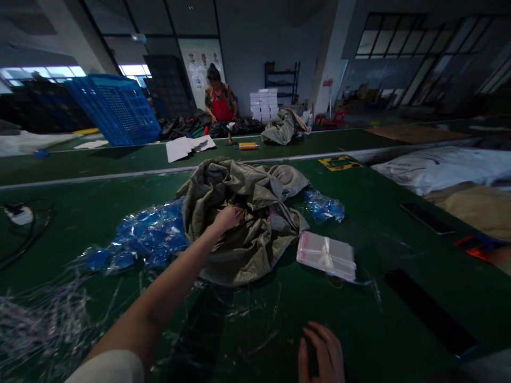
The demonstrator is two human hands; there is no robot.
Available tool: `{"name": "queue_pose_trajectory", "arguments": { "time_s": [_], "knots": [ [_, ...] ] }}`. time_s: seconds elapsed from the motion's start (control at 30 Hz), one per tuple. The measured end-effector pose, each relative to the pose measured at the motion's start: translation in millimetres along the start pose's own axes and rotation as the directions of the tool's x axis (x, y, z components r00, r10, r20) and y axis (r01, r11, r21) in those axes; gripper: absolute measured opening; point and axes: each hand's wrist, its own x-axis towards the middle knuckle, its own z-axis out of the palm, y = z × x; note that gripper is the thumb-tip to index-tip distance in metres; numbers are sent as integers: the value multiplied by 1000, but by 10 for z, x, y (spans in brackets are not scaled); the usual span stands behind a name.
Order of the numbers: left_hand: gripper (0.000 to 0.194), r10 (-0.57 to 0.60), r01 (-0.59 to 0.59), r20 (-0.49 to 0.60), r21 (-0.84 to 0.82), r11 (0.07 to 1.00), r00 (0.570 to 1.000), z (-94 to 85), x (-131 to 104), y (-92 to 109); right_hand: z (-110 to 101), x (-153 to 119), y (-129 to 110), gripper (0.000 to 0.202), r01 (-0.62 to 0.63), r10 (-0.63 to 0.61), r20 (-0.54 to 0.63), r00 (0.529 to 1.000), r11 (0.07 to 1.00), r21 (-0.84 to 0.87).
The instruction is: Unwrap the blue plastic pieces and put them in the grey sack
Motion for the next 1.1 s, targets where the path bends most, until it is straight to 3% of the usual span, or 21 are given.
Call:
{"name": "queue_pose_trajectory", "arguments": {
  "time_s": [0.17,0.3,0.43,0.53,0.67,0.77,0.87,0.97,1.1],
  "knots": [
    [42,-2,4,14,-102,995,1000,237,421,460,-22,63,-45,19,11,-11,-15,1000,1000,-11],
    [39,-50,48,-11,-140,989,999,142,401,543,-55,89,-128,17,-2,1,-37,999,1000,-25],
    [47,-66,53,-88,-142,988,994,-79,-32,404,-117,170,-176,13,-24,24,-17,1000,1000,-18],
    [49,49,-67,-106,-170,983,993,-152,-573,163,-146,462,-115,11,21,-15,100,995,998,-57],
    [47,207,-201,-16,-324,924,978,-56,-1280,-145,-66,1119,102,24,107,-36,233,972,948,-299],
    [43,138,-129,5,-338,932,990,89,-1652,-239,31,1482,274,30,231,-35,389,920,852,-469],
    [48,117,-115,-16,-364,924,993,193,-1847,-245,90,1612,436,39,402,-92,528,844,761,-509],
    [48,60,-73,-45,-394,916,997,202,-1926,-246,107,1649,632,40,489,-167,555,815,712,-504],
    [51,21,-62,-105,-408,911,994,144,-2035,-254,69,1741,836,30,478,-247,495,833,773,-418]
  ]
}}
